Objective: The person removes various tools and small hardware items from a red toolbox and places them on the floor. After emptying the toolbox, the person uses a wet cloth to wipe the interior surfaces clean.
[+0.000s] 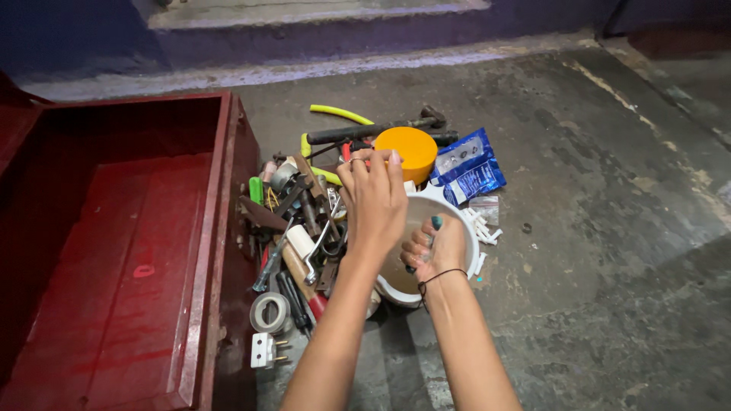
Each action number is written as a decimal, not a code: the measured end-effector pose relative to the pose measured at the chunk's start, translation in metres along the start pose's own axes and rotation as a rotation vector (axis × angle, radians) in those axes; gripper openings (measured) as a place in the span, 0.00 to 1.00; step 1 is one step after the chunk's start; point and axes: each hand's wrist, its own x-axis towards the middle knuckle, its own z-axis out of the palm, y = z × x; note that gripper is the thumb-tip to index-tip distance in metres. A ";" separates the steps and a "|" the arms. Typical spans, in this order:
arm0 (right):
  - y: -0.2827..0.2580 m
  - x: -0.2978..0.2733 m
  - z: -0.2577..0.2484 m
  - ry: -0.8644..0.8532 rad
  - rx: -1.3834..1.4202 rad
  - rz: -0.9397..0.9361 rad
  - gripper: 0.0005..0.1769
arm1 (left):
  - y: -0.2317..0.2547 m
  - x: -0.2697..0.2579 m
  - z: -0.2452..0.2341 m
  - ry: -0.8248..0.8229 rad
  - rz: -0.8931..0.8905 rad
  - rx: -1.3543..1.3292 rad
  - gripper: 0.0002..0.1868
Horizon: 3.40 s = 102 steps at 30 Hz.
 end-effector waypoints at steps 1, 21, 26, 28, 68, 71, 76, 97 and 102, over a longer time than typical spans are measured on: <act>0.000 0.002 -0.002 0.007 0.017 0.001 0.17 | -0.002 0.004 -0.001 -0.003 0.008 0.005 0.21; -0.007 -0.053 0.095 -0.421 0.042 0.039 0.09 | -0.027 0.055 -0.072 0.091 -0.064 0.036 0.24; 0.035 -0.037 0.140 -0.544 0.037 0.048 0.08 | -0.054 0.072 -0.106 0.102 -0.180 0.059 0.24; 0.052 -0.036 0.164 -0.566 0.024 0.067 0.09 | -0.073 0.080 -0.117 0.165 0.017 0.217 0.23; 0.377 -0.099 0.391 -0.681 -0.553 0.540 0.12 | -0.303 0.051 -0.488 0.080 -0.041 0.832 0.12; 0.415 -0.081 0.391 -0.754 -0.714 0.401 0.08 | -0.317 0.043 -0.505 -0.032 0.062 0.879 0.14; 0.475 -0.056 0.384 -0.692 -0.826 0.367 0.09 | -0.321 0.033 -0.516 -0.163 0.148 0.987 0.19; 0.524 -0.090 0.337 -0.788 -0.934 0.182 0.27 | -0.296 -0.010 -0.513 -0.091 -0.085 0.710 0.19; 0.509 -0.148 0.326 -0.760 -0.947 0.508 0.25 | -0.303 -0.014 -0.506 -0.067 0.019 0.729 0.18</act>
